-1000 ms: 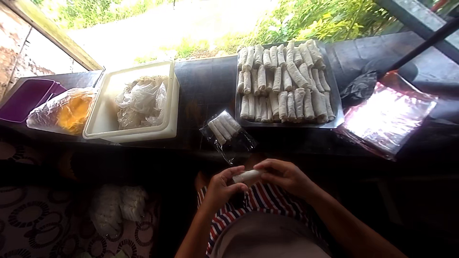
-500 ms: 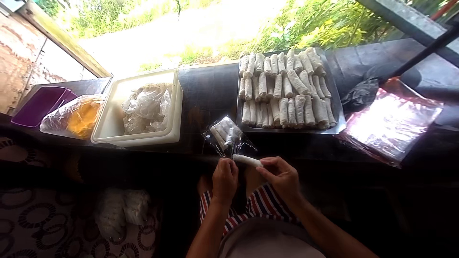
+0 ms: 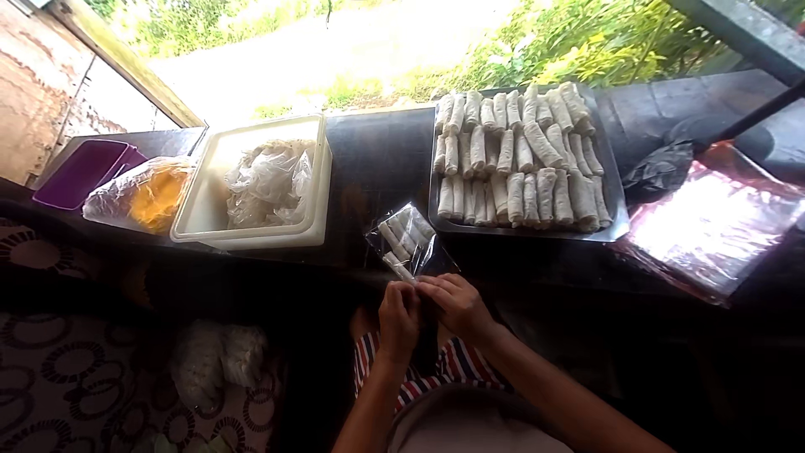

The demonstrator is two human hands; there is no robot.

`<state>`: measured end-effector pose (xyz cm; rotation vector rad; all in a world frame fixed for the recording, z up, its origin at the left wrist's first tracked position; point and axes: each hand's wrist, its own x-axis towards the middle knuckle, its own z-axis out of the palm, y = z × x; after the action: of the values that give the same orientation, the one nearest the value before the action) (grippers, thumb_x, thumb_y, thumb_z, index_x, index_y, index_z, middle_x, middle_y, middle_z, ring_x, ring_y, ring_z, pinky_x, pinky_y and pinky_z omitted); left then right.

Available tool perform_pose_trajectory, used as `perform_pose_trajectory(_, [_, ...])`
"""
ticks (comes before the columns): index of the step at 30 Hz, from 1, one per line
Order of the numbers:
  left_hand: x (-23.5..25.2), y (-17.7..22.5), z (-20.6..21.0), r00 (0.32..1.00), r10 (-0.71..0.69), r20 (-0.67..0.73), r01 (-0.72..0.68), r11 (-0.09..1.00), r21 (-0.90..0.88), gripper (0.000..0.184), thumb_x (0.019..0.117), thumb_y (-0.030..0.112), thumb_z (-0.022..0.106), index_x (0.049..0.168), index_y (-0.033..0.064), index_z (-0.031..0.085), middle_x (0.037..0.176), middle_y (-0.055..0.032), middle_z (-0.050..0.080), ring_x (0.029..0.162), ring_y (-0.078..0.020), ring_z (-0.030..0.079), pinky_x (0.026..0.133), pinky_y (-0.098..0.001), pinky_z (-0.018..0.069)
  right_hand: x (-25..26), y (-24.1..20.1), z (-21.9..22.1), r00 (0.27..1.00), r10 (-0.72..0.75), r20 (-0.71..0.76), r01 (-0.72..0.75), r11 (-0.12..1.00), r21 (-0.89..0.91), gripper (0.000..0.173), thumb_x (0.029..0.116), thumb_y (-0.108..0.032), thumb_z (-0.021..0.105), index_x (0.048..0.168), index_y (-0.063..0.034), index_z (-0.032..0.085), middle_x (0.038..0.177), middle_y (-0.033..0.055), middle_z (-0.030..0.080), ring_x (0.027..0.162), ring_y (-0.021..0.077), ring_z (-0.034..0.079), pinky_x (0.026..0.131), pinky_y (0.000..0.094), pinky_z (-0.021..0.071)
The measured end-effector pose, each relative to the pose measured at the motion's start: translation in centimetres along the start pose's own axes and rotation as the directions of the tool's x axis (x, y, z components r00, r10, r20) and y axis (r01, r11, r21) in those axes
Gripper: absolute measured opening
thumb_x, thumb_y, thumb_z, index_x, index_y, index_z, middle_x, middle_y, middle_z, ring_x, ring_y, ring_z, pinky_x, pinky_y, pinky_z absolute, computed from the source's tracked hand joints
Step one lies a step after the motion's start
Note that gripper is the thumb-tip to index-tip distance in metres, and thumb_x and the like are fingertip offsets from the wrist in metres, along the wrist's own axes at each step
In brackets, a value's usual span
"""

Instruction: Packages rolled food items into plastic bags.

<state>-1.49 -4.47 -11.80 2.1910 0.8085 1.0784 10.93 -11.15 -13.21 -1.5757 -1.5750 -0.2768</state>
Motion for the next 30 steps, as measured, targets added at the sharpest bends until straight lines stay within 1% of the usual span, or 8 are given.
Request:
perform_pose_trajectory(6, [-0.2, 0.1, -0.4, 0.999, -0.012, 0.031, 0.012, 1.000, -0.015, 0.013, 0.0847, -0.005, 0.066, 0.096, -0.0104, 0.063, 0.086, -0.0185, 0.068, 0.076, -0.0210, 0.069, 0.074, -0.0275, 0.0575, 1.9, 0.1, 1.0, 0.997, 0.013, -0.071, -0.020, 0.994, -0.103, 0.018, 0.0989, -0.016, 0.059, 0.088, -0.0080, 0.071, 0.090, 0.0109, 0.074, 0.085, 0.0282, 0.068, 0.076, 0.0386, 0.0520])
perform_pose_trajectory(11, [-0.1, 0.3, -0.6, 1.000, 0.007, 0.024, -0.007, 1.000, 0.005, 0.014, 0.0806, -0.005, 0.068, 0.094, -0.0080, 0.064, 0.083, -0.0170, 0.068, 0.072, -0.0195, 0.068, 0.071, -0.0255, 0.0573, 4.3, 0.0, 2.6, 0.991, 0.069, -0.117, -0.098, 0.961, -0.257, 0.013, 0.0909, -0.016, 0.065, 0.088, -0.0044, 0.068, 0.091, 0.0170, 0.070, 0.089, 0.0367, 0.068, 0.072, 0.0472, 0.0499])
perform_pose_trajectory(14, [0.0, -0.4, -0.6, 0.996, 0.089, 0.012, -0.089, 0.996, -0.019, 0.012, 0.0863, -0.001, 0.064, 0.096, -0.0069, 0.063, 0.084, -0.0161, 0.068, 0.074, -0.0171, 0.068, 0.073, -0.0228, 0.0570, 4.9, 0.5, 3.0, 0.993, 0.102, -0.057, -0.113, 0.967, -0.230, 0.010, 0.0886, -0.013, 0.069, 0.091, -0.0043, 0.071, 0.096, 0.0169, 0.070, 0.092, 0.0371, 0.067, 0.074, 0.0487, 0.0498])
perform_pose_trajectory(16, [0.6, -1.4, -1.1, 0.984, 0.179, 0.020, -0.180, 0.984, 0.012, 0.023, 0.0980, 0.013, 0.054, 0.103, -0.0073, 0.064, 0.092, -0.0173, 0.069, 0.084, -0.0201, 0.069, 0.081, -0.0272, 0.0565, 4.7, 0.9, 3.0, 0.995, 0.099, -0.033, -0.104, 0.970, -0.220, 0.014, 0.0935, -0.017, 0.064, 0.094, -0.0056, 0.072, 0.097, 0.0151, 0.072, 0.094, 0.0356, 0.068, 0.076, 0.0479, 0.0508])
perform_pose_trajectory(18, [2.0, -2.5, -1.9, 0.970, 0.234, 0.066, -0.240, 0.965, 0.105, 0.048, 0.1064, 0.030, 0.039, 0.115, -0.0090, 0.066, 0.112, -0.0226, 0.071, 0.109, -0.0311, 0.069, 0.098, -0.0394, 0.0534, 4.3, 1.3, 2.7, 0.995, 0.097, -0.013, -0.098, 0.974, -0.206, 0.020, 0.0979, -0.023, 0.062, 0.097, -0.0065, 0.074, 0.101, 0.0148, 0.073, 0.097, 0.0352, 0.069, 0.079, 0.0479, 0.0523])
perform_pose_trajectory(21, [4.1, -4.5, -1.7, 0.943, 0.219, 0.251, -0.288, 0.914, 0.285, 0.087, 0.1047, 0.063, 0.018, 0.142, -0.0067, 0.054, 0.150, -0.0264, 0.050, 0.144, -0.0440, 0.043, 0.119, -0.0566, 0.0300, 3.6, 1.4, 2.2, 0.995, 0.098, -0.006, -0.097, 0.980, -0.174, 0.023, 0.1002, -0.024, 0.060, 0.102, -0.0060, 0.073, 0.105, 0.0154, 0.073, 0.102, 0.0354, 0.069, 0.084, 0.0487, 0.0528])
perform_pose_trajectory(24, [5.7, -5.6, -0.8, 0.896, 0.218, 0.386, -0.369, 0.850, 0.377, 0.098, 0.0978, 0.073, 0.011, 0.151, 0.0000, 0.048, 0.159, -0.0226, 0.040, 0.150, -0.0415, 0.034, 0.121, -0.0610, 0.0185, 3.2, 1.3, 1.8, 0.994, 0.109, -0.012, -0.109, 0.987, -0.120, 0.019, 0.0953, -0.011, 0.059, 0.107, -0.0021, 0.071, 0.110, 0.0178, 0.073, 0.107, 0.0378, 0.069, 0.091, 0.0510, 0.0531])
perform_pose_trajectory(30, [7.3, -5.5, 0.1, 0.854, 0.195, 0.483, -0.408, 0.827, 0.388, 0.101, 0.0960, 0.077, 0.014, 0.150, -0.0018, 0.048, 0.157, -0.0195, 0.045, 0.150, -0.0364, 0.037, 0.123, -0.0556, 0.0213, 2.4, 1.8, 1.3, 0.995, 0.099, -0.016, -0.099, 0.994, -0.036, 0.014, 0.0919, 0.000, 0.058, 0.102, -0.0013, 0.068, 0.110, 0.0189, 0.071, 0.109, 0.0356, 0.068, 0.098, 0.0409, 0.0538])
